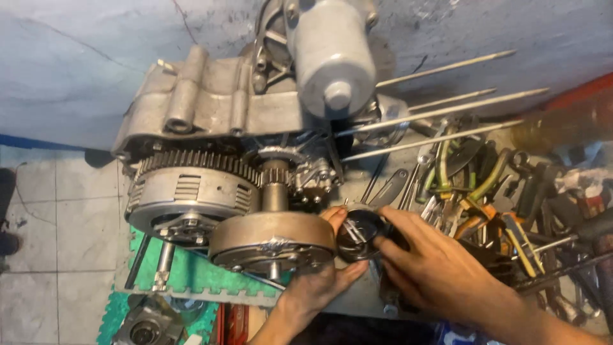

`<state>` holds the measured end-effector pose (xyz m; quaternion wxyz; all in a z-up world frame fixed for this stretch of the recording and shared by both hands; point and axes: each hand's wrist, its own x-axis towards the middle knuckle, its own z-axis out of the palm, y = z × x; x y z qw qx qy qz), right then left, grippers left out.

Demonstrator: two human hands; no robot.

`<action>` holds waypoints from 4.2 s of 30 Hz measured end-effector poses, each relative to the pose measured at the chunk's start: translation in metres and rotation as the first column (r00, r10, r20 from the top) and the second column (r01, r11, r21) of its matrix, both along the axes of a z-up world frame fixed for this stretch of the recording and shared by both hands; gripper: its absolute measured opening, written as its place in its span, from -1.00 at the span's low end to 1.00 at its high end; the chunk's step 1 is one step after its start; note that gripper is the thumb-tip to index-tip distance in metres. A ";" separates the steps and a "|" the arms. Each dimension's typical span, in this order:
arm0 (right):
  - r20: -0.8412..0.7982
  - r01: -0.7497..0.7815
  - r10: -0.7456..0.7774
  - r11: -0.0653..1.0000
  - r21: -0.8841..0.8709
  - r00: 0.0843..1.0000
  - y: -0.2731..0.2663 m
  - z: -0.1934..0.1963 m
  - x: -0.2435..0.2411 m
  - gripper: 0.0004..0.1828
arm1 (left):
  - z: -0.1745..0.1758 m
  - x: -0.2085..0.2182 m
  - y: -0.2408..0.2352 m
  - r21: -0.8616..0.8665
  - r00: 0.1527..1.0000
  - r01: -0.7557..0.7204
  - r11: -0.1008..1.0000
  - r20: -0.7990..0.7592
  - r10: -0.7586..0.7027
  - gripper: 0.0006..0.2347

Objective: The person assembles a small motorcycle engine on a floor mat. They fit the piston into the cylinder, align the cylinder and crankcase, insert long mounting studs and bolts through the cases, and reposition the engine while seating components by hand.

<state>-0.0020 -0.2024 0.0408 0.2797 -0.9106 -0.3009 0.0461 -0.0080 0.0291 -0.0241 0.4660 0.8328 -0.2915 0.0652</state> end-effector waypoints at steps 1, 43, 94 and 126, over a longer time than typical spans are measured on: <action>0.070 -0.053 0.058 0.996 -0.068 0.996 -0.004 -0.001 0.005 -0.47 | 0.006 0.007 -0.003 0.004 0.999 -0.038 0.999 0.029 0.037 -0.14; -0.259 -0.437 0.352 0.712 -0.550 0.899 0.021 -0.012 0.045 -0.50 | -0.023 -0.024 0.008 0.255 0.971 -0.237 0.937 0.079 0.224 -0.68; -0.297 -0.333 0.162 0.602 -0.726 0.941 0.076 -0.006 0.078 -0.73 | -0.049 -0.020 0.000 0.048 0.989 -0.109 0.993 0.107 0.103 -0.22; -0.541 -0.485 0.115 0.620 -0.616 0.833 0.037 0.049 0.080 -0.76 | 0.009 -0.005 -0.021 0.251 0.984 -0.177 0.952 0.046 0.171 -0.59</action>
